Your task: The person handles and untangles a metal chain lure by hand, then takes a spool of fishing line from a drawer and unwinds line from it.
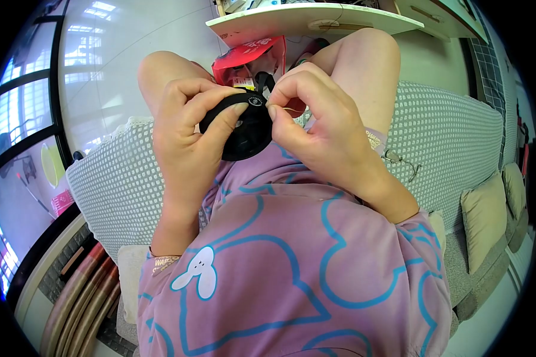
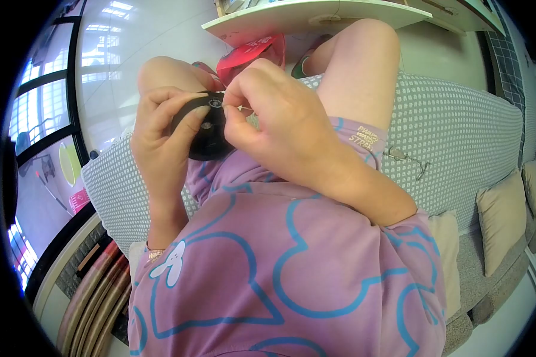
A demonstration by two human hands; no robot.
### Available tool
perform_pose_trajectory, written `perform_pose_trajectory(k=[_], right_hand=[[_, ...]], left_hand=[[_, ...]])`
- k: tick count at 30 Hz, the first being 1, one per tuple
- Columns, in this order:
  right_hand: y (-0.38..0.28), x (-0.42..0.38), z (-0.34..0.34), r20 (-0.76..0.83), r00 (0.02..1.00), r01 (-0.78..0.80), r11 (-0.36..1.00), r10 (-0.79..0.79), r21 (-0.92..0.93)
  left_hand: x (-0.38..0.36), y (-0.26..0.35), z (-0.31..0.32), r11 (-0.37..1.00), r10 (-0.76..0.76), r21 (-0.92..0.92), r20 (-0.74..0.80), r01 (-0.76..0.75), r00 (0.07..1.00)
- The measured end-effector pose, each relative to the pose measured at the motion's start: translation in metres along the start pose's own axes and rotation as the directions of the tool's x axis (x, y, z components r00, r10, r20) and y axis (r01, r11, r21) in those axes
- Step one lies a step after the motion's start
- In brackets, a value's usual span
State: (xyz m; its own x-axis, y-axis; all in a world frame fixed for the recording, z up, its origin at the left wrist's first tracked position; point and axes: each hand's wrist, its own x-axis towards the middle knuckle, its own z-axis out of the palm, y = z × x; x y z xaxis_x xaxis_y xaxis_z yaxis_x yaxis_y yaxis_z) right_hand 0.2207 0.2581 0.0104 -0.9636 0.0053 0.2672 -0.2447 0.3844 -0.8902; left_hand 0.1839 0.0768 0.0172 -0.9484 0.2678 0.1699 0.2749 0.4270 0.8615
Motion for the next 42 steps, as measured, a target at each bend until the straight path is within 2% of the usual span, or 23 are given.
perform_pose_trajectory(k=[8, 12, 14, 18, 21, 23, 24, 26, 29, 33, 39, 42], right_hand=[[0.001, -0.001, 0.003, 0.009, 0.999, 0.039, 0.999, -0.039, -0.031], [-0.001, -0.002, 0.002, 0.019, 1.0, -0.008, 1.0, 0.008, 0.027], [0.0, -0.002, -0.002, -0.016, 0.997, -0.08, 0.995, 0.081, 0.058], [-0.001, -0.003, -0.003, -0.044, 0.99, -0.126, 0.987, 0.131, 0.097], [0.0, -0.002, -0.002, -0.049, 0.996, -0.068, 0.996, 0.07, 0.05], [0.005, -0.002, 0.0, -0.1, 0.992, 0.072, 0.995, -0.079, -0.071], [0.007, -0.002, 0.002, -0.1, 0.992, 0.072, 0.995, -0.079, -0.071], [0.009, -0.003, 0.007, -0.111, 0.971, 0.183, 0.955, -0.213, -0.233], [0.01, -0.002, 0.012, -0.145, 0.949, 0.227, 0.924, -0.281, -0.307], [0.011, -0.002, 0.016, -0.155, 0.938, 0.247, 0.91, -0.311, -0.332], [0.013, -0.002, 0.02, -0.159, 0.923, 0.278, 0.894, -0.35, -0.353], [0.015, -0.004, 0.022, -0.173, 0.921, 0.268, 0.891, -0.348, -0.366]], left_hand=[[0.0, 0.001, 0.003, 0.994, 0.074, 0.077, -0.028, -0.072, 0.997], [-0.001, 0.002, 0.004, 0.997, 0.041, 0.068, -0.002, -0.041, 0.999], [-0.001, -0.002, 0.002, 0.998, -0.022, -0.057, -0.003, 0.022, 1.0], [0.001, 0.001, 0.0, 0.978, -0.108, -0.179, 0.019, 0.109, 0.994], [0.002, 0.001, 0.0, 0.961, -0.154, -0.228, 0.038, 0.159, 0.987], [0.002, 0.001, 0.001, 0.953, -0.177, -0.243, 0.027, 0.178, 0.984], [0.002, 0.0, 0.002, 0.953, -0.177, -0.243, 0.027, 0.178, 0.984], [0.001, -0.003, 0.004, 0.962, -0.17, -0.222, -0.028, 0.16, 0.985], [0.001, -0.003, 0.006, 0.961, -0.18, -0.219, -0.049, 0.166, 0.982], [0.001, -0.004, 0.009, 0.953, -0.204, -0.238, -0.061, 0.185, 0.977], [0.0, -0.001, 0.017, 0.975, -0.132, -0.194, -0.113, 0.108, 0.985], [-0.003, -0.003, 0.024, 0.956, -0.151, -0.269, -0.115, 0.116, 0.982]])
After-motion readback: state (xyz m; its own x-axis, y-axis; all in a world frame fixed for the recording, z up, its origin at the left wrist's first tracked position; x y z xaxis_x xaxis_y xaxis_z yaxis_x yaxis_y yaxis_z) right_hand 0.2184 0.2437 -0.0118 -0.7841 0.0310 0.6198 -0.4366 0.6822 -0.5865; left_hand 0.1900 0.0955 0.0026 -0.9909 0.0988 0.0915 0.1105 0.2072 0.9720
